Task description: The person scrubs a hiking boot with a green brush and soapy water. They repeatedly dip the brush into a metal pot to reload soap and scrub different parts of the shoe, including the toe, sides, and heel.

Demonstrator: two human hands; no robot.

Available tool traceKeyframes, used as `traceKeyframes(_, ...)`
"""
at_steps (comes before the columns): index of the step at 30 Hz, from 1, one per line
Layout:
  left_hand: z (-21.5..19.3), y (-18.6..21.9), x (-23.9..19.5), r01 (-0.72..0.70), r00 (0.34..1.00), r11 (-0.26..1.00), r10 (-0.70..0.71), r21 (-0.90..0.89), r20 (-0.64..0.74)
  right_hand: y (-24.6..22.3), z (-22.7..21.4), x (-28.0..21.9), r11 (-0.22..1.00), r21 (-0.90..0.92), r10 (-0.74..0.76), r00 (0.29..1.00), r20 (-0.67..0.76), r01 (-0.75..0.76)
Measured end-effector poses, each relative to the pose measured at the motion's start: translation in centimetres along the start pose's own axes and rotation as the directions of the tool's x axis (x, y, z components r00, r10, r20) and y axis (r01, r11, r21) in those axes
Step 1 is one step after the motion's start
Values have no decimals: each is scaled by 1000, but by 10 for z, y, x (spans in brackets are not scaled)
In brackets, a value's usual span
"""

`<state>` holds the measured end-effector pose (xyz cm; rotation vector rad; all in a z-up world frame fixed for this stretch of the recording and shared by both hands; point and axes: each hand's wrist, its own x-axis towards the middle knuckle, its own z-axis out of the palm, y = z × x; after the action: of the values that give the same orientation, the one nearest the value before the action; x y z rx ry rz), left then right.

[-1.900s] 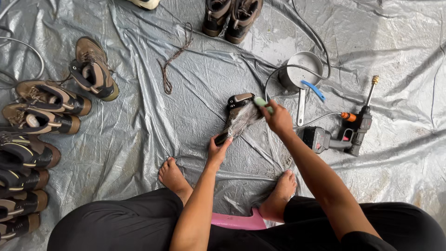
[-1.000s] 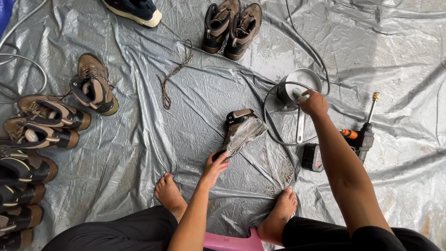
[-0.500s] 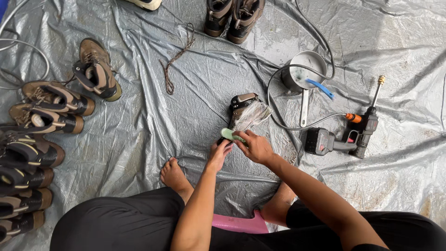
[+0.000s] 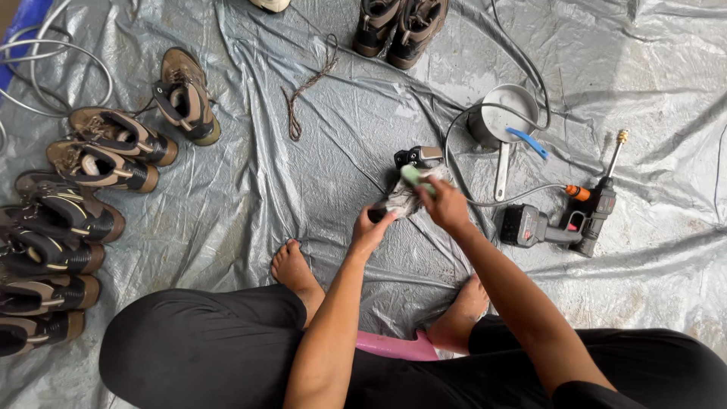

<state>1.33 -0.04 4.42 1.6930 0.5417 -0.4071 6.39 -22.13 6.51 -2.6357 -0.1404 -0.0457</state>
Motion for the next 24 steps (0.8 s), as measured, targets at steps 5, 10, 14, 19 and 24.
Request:
traceKeyframes(5, 6, 18, -18, 70, 997, 993, -73, 99, 31, -73, -31, -25, 986, 160, -65, 995, 72, 53)
traceKeyframes(10, -5, 7, -17, 53, 998, 995, -57, 86, 36, -66, -39, -25, 955, 197, -245, 963, 108, 221)
traceKeyframes(14, -9, 23, -19, 14, 1000, 997, -15, 77, 16, -7, -16, -5, 991, -5, 136, 991, -6, -136)
traceKeyframes(19, -7, 11, -7, -32, 999, 996, 29, 80, 37, -58, -42, -29, 981, 189, -81, 986, 149, 52)
traceKeyframes(24, -6, 14, -34, -11, 999, 996, 8, 94, 42, 11, -18, -27, 996, -67, 55, 997, -60, -59)
